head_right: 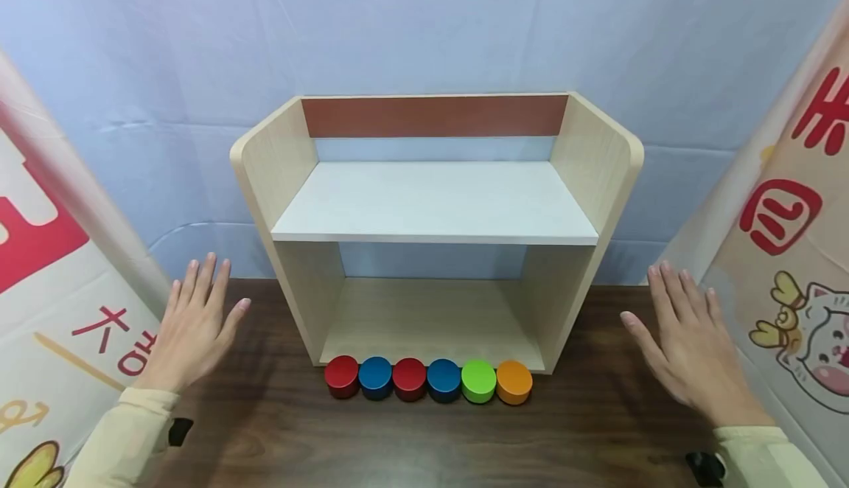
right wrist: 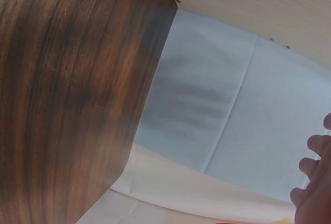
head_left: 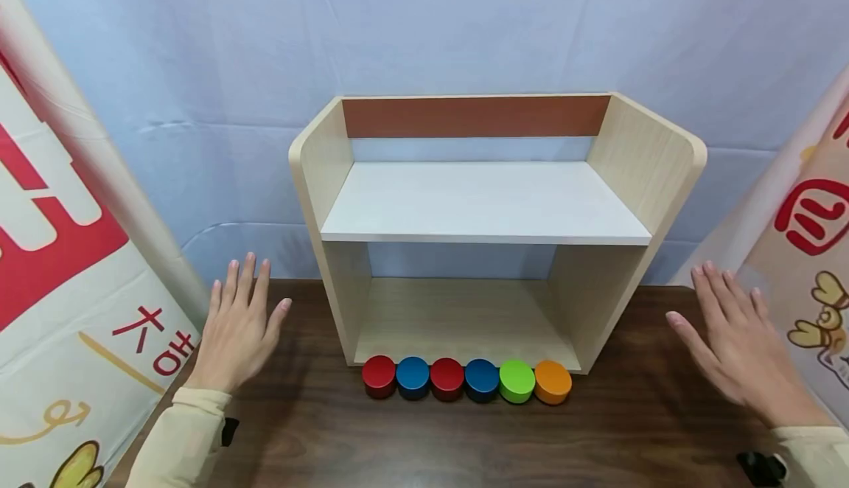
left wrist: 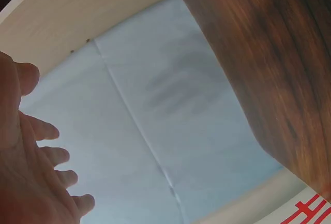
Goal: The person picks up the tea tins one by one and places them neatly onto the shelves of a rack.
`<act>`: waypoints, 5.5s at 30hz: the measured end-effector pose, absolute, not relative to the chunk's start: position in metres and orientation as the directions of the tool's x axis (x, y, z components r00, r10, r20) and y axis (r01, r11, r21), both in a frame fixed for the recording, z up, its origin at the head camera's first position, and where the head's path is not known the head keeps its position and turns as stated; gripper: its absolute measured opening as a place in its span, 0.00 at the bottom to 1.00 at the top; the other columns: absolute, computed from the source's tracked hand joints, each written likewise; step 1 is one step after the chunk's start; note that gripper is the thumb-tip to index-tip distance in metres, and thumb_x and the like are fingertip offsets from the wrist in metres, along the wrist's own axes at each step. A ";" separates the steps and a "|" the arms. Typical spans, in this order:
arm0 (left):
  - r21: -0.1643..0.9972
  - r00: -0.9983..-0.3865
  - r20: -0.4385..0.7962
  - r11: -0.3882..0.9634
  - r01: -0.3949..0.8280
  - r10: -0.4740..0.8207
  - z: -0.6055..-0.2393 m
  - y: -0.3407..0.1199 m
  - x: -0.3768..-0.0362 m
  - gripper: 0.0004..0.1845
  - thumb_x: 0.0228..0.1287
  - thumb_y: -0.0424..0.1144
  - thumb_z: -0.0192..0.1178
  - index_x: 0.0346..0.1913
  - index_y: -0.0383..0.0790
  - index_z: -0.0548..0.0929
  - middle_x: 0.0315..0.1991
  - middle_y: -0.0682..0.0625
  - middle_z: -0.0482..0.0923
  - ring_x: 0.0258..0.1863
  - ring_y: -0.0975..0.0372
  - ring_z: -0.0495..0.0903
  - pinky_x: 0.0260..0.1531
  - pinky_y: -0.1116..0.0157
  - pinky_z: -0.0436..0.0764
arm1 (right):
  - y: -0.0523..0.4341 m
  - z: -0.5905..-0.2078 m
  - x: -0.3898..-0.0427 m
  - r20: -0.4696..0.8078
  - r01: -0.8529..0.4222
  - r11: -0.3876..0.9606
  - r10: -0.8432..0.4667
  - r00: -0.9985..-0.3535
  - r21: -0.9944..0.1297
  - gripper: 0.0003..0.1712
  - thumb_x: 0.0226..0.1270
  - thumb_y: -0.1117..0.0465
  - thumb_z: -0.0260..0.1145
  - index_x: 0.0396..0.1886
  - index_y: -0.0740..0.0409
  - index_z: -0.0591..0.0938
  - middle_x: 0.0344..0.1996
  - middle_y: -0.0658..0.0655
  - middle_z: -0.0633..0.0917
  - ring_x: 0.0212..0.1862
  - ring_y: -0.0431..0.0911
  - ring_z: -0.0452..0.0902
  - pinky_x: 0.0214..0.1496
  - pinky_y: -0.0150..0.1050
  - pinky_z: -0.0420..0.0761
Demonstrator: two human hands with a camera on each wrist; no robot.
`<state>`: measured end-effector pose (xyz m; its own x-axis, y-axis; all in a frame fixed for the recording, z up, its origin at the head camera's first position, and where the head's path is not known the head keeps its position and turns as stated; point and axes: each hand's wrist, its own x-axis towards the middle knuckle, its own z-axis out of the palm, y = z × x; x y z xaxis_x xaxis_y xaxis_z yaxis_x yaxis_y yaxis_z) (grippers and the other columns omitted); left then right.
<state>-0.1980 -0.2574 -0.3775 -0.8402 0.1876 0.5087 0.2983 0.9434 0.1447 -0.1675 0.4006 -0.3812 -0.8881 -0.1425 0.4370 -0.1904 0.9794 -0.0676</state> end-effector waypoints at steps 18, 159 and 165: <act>0.227 -0.838 0.514 0.912 0.342 0.186 -0.390 -0.254 -0.195 0.36 0.80 0.50 0.48 0.78 0.29 0.55 0.77 0.29 0.50 0.78 0.39 0.45 0.75 0.44 0.46 | 0.389 -0.359 -0.163 0.558 -0.370 0.852 -0.115 -0.822 -0.370 0.38 0.80 0.61 0.55 0.82 0.56 0.51 0.72 0.77 0.63 0.73 0.74 0.53 0.75 0.65 0.45; 0.589 -0.930 0.250 0.720 0.367 0.269 -0.435 -0.148 -0.156 0.28 0.62 0.41 0.72 0.64 0.40 0.78 0.56 0.48 0.78 0.56 0.52 0.77 0.55 0.50 0.79 | 0.346 -0.217 -0.202 0.540 -0.588 0.410 -0.240 -0.807 -0.697 0.58 0.59 0.87 0.63 0.82 0.43 0.55 0.62 0.54 0.73 0.55 0.40 0.76 0.44 0.24 0.80; 0.598 -0.935 0.223 0.719 0.355 0.275 -0.440 -0.149 -0.159 0.30 0.61 0.41 0.72 0.65 0.37 0.77 0.56 0.46 0.77 0.55 0.52 0.78 0.55 0.50 0.79 | 0.347 -0.216 -0.202 0.539 -0.577 0.463 -0.227 -0.811 -0.673 0.58 0.59 0.86 0.63 0.82 0.42 0.55 0.62 0.53 0.73 0.55 0.39 0.76 0.44 0.23 0.80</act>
<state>-0.1586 -0.1490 -0.4401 -0.9350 0.2754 0.2233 0.3546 0.7189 0.5978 -0.2016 0.3467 -0.2156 -0.8111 -0.2265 0.5392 -0.5767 0.4632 -0.6730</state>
